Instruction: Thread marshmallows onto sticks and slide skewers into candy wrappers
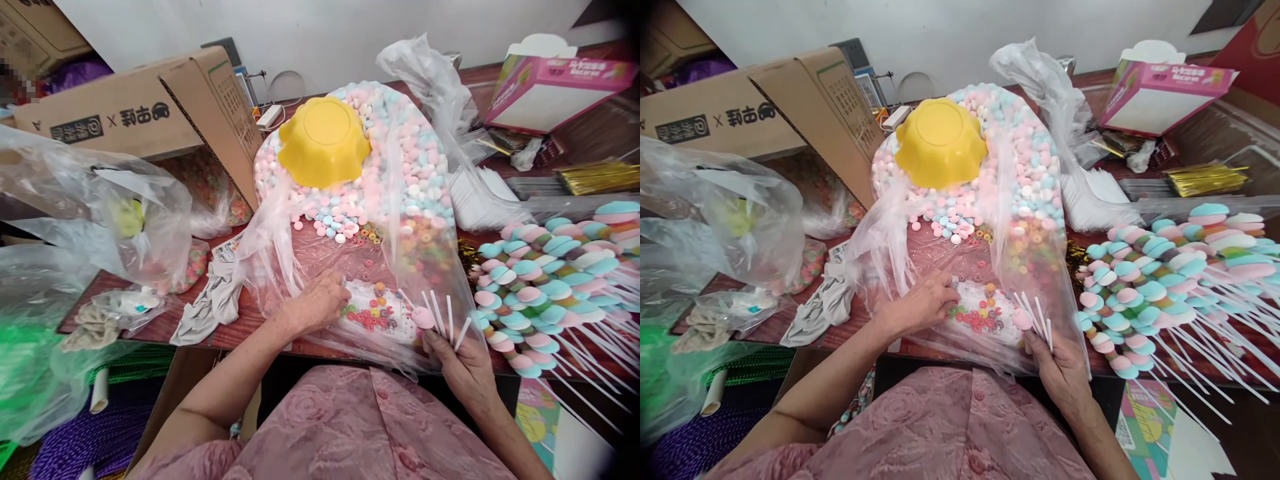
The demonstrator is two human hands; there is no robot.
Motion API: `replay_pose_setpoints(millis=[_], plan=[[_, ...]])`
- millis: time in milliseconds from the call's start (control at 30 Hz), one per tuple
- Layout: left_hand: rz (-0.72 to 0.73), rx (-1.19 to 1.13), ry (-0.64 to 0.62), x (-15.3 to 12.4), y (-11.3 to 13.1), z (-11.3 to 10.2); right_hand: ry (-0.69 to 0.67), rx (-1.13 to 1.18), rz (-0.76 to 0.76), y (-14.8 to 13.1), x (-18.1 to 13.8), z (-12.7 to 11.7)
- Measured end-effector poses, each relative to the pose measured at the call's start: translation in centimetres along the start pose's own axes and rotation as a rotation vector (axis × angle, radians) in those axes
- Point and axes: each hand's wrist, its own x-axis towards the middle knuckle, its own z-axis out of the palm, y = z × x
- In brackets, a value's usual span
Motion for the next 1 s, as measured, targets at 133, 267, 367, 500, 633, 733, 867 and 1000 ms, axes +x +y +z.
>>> replay_pose_setpoints(millis=[133, 267, 367, 500, 633, 733, 867, 1000], plan=[[0.021, -0.057, 0.051, 0.1, -0.1, 0.2, -0.014, 0.014, -0.009, 0.2, -0.1, 0.0], [0.028, -0.100, 0.164, 0.9, -0.4, -0.8, -0.008, 0.021, -0.017, 0.5, -0.1, 0.0], [0.039, 0.025, 0.078, 1.8, 0.0, -1.7, -0.017, 0.017, -0.039, 0.4, -0.1, 0.0], [0.055, 0.117, -0.017, 3.1, 0.4, -1.9, -0.015, 0.028, -0.061, 0.2, 0.0, 0.0], [0.069, 0.106, 0.088, 5.4, -0.1, -1.0, -0.011, 0.013, -0.061, 0.4, -0.1, 0.0], [0.090, 0.111, 0.090, 7.1, -0.6, 0.0, 0.002, 0.007, -0.060, 0.4, -0.1, 0.1], [0.143, 0.089, 0.147, 7.5, -0.8, 0.6, 0.010, 0.028, -0.057, 0.5, -0.2, 0.1], [0.171, -0.107, 0.174, 6.2, -0.4, -0.3, 0.019, 0.031, -0.059, 0.6, -0.3, 0.1]])
